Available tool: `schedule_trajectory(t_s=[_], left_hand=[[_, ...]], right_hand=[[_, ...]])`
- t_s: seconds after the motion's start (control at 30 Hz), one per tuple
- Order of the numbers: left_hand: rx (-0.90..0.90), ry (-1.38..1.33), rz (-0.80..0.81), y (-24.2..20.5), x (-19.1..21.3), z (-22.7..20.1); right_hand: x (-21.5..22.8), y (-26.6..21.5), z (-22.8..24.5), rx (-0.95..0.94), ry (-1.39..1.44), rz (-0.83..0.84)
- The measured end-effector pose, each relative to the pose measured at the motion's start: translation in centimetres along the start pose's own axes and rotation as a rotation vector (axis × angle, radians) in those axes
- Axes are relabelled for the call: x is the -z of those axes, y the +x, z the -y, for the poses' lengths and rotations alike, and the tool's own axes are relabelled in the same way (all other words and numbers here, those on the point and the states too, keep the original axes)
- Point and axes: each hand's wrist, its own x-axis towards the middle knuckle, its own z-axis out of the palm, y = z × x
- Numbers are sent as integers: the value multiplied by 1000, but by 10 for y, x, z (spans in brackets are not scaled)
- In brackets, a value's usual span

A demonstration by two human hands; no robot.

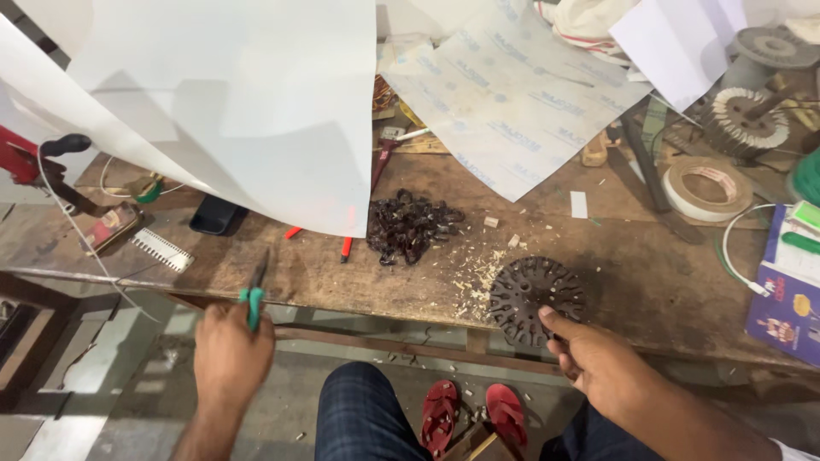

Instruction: The person uses green-handled pliers to cut wires from a circular motor stator. They repeatedly rotate the stator and snip protruding wire ends, accumulating cut pieces on the workbench.

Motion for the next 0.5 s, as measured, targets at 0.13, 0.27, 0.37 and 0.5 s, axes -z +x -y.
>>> schedule_trajectory(t_s=[0.13,0.27,0.37,0.5], left_hand=[[-101,121,-169,36,2,-13],[-303,-268,-381,-8,-8,-43],[-427,-493,-25,-91,-32,-66],[-458,-288,694,-150,-70,-75]], right_hand=[[0,-7,1,9,64,59],[6,-11,5,-1,137,58],[9,-5,11,-2,159,71],[14,1,27,41,128,149]])
